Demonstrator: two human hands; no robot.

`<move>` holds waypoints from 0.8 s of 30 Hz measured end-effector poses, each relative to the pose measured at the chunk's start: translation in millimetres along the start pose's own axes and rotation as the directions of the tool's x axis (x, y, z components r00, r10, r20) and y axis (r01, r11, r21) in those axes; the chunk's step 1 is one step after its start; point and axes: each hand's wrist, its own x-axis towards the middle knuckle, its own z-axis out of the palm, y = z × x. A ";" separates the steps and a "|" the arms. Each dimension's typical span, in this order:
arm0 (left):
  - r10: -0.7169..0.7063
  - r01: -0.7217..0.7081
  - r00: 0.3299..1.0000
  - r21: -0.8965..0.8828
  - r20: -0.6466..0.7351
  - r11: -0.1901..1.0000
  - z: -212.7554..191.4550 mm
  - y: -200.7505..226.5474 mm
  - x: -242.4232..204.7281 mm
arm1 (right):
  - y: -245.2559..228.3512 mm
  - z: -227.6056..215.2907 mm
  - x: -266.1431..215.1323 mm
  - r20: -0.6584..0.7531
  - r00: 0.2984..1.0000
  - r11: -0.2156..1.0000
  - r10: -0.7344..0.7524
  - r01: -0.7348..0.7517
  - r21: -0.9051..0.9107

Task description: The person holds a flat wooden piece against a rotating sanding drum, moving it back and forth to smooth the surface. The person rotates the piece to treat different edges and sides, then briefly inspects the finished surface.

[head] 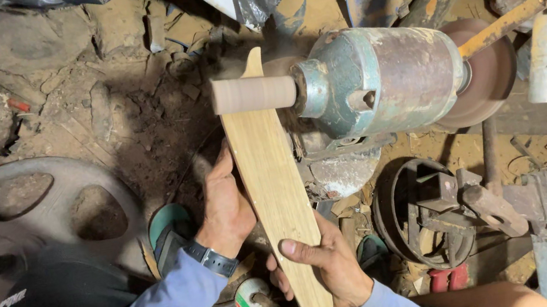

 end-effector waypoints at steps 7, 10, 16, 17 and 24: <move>-0.036 0.038 0.995 0.016 -0.091 0.999 2.8 -8.8 -19.8 | 7.4 -1.9 -16.9 0.014 1.000 1.000 0.006 -0.006 0.000; -0.046 0.048 0.995 0.022 -0.085 0.999 3.7 -5.8 -7.4 | -1.6 0.2 -7.2 -0.012 0.999 0.999 0.030 -0.031 -0.023; 0.000 0.000 1.000 0.053 -0.010 0.999 -8.1 3.0 59.0 | -32.8 3.7 35.8 0.025 0.998 0.997 -0.055 0.056 -0.044; 0.031 -0.026 0.998 0.104 -0.047 0.994 -11.4 4.4 69.4 | -38.0 5.3 43.2 0.036 0.997 0.996 -0.072 0.074 -0.044; 0.186 -0.161 0.977 0.204 -0.108 0.966 -22.6 13.9 127.3 | -65.9 16.8 85.3 0.020 0.994 0.991 -0.110 0.111 -0.074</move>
